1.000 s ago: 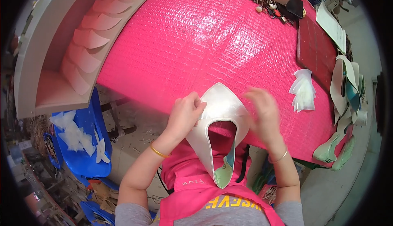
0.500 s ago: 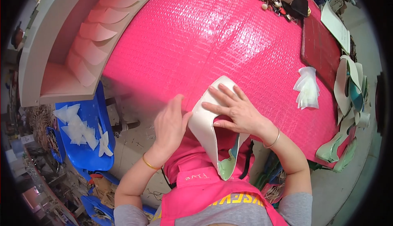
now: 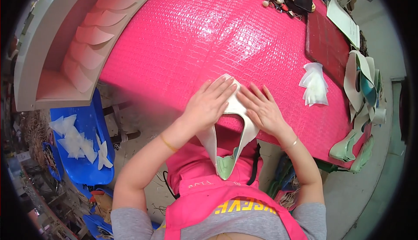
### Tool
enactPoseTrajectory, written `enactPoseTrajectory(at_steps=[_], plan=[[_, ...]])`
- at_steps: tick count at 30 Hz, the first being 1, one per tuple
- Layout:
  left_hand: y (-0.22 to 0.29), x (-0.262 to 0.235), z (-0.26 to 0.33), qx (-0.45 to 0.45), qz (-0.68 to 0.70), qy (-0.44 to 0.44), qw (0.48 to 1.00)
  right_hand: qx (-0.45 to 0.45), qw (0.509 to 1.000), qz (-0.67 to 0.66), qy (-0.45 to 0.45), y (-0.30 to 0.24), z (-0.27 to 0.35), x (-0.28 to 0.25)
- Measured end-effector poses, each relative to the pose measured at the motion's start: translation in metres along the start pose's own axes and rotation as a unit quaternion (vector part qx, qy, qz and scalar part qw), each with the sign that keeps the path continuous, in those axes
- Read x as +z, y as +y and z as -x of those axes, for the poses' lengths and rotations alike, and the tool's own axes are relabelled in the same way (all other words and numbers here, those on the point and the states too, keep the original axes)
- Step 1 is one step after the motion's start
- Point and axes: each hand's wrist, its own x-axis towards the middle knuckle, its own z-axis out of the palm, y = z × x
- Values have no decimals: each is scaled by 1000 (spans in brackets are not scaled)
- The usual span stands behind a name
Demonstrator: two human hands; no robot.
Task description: Manually aligning and pressing together white and green leather/synthetic shoe upper components and liners.
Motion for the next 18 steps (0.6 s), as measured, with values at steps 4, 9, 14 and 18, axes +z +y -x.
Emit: enactPoseTrajectory(at_steps=[4,9,14,18], plan=[[-6,-8,-1,5,-22,-56,998,41,998,-55,-9,-11,33,-11],[-14,-23,22,46,-53,-102,992,49,997,-48,20,-12,30,-20],[-11,-48,58,-28,-27,-147,988,127,966,-226,25,2,-4,-27],[16,-43,32,-110,80,-30,990,208,961,-156,93,-22,-35,-15]])
